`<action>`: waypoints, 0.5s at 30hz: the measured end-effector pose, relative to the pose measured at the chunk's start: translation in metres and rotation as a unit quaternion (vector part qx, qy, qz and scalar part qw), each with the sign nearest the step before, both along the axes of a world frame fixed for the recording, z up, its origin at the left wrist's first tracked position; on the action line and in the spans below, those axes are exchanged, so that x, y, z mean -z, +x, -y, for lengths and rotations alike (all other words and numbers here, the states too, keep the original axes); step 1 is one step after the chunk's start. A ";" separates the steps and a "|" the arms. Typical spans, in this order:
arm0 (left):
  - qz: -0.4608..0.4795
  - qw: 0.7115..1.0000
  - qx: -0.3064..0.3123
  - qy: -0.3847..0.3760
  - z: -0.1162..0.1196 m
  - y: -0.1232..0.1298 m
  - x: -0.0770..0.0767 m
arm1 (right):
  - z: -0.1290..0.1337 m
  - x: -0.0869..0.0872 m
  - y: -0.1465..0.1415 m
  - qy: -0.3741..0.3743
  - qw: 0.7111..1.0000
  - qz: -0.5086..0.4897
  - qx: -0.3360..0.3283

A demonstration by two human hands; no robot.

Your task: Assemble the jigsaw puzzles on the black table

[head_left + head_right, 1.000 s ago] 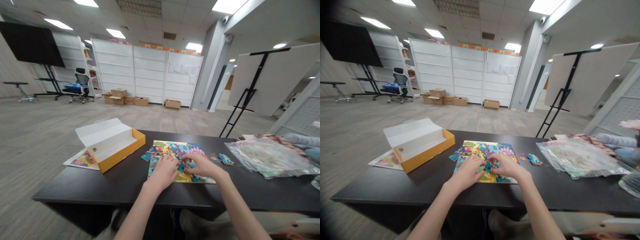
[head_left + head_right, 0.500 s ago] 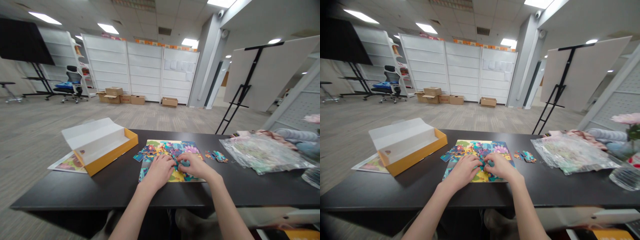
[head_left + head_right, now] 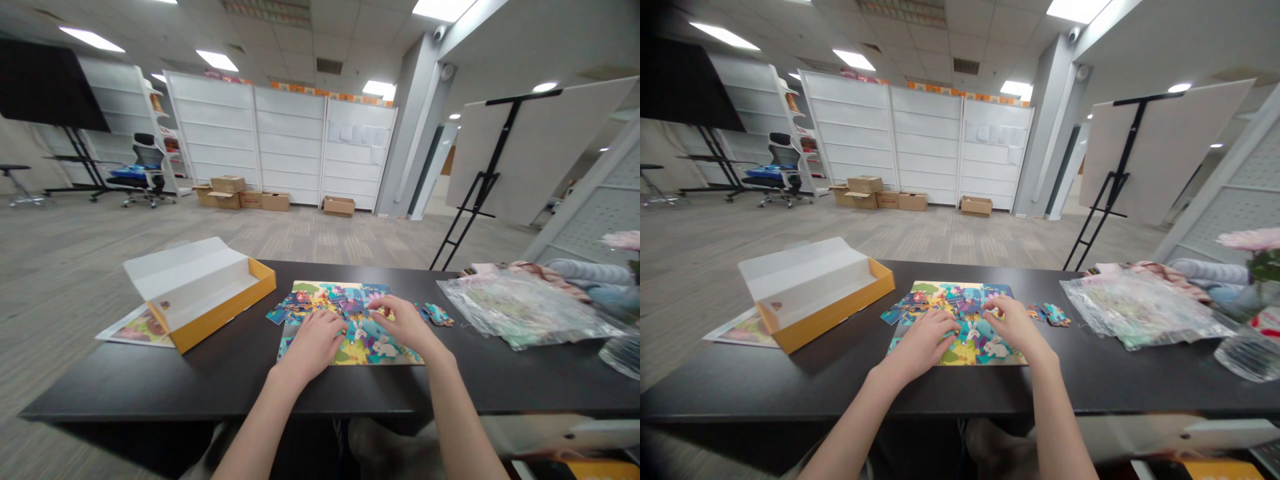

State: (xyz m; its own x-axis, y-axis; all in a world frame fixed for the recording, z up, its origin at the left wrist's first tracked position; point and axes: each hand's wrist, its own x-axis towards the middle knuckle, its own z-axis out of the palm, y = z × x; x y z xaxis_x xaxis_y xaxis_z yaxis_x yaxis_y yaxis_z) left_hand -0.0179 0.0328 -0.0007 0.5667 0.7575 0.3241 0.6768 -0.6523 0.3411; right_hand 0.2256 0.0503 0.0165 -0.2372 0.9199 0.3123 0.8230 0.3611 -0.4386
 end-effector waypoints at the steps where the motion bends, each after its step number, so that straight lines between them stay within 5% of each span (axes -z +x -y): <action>1: 0.004 1.000 -0.005 -0.002 -0.001 -0.002 -0.001 | -0.001 -0.001 0.003 0.010 1.000 0.002 0.022; 9: 0.007 0.993 -0.117 0.007 -0.007 -0.029 -0.006 | -0.012 0.004 -0.017 -0.043 0.994 0.057 0.088; 15: 0.009 0.971 -0.239 0.014 -0.007 -0.051 -0.012 | -0.019 -0.008 -0.040 -0.053 0.993 0.061 0.085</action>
State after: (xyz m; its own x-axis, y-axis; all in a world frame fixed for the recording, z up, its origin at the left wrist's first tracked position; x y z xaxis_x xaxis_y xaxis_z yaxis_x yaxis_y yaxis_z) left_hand -0.0684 0.0403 0.0115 0.1462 0.9234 0.3548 0.8987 -0.2739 0.3426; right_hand 0.1853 0.0697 0.0244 -0.1051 0.9761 0.1903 0.9175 0.1690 -0.3600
